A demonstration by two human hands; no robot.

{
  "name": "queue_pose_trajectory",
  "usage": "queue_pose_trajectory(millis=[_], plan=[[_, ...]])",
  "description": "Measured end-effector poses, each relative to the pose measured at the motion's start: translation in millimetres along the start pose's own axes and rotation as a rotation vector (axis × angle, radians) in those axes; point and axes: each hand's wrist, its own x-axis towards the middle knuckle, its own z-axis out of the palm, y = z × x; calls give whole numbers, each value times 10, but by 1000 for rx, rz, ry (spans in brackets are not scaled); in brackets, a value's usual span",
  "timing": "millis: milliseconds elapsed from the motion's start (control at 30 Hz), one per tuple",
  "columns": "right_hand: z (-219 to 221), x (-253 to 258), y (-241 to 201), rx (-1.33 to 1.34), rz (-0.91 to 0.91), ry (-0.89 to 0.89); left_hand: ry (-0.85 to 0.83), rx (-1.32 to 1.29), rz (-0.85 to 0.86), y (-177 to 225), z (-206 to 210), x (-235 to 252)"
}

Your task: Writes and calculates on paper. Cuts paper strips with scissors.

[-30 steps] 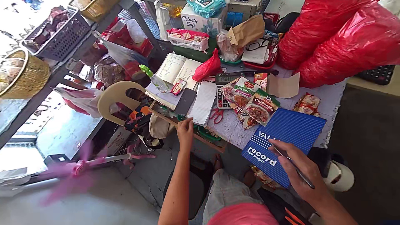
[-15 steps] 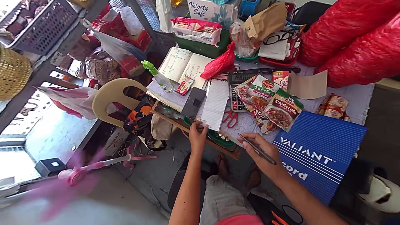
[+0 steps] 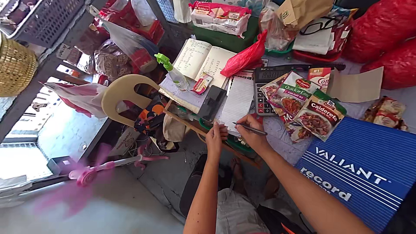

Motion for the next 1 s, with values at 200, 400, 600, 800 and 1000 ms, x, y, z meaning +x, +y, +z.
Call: queue_pose_trajectory(millis=[200, 400, 600, 800, 1000], plan=[[83, -2, 166, -2, 28, 15, -55, 39, -5, -30, -41, 113], [174, 4, 104, -118, -39, 7, 7, 101, -3, -44, -1, 138], [265, -9, 174, -190, -76, 27, 17, 109, -21, -16, -28, 159], [282, -23, 200, -250, -97, 32, 21, 149, -8, -23, -28, 179], [296, -20, 201, -285, -98, 33, 27, 215, -9, 0, -40, 200]])
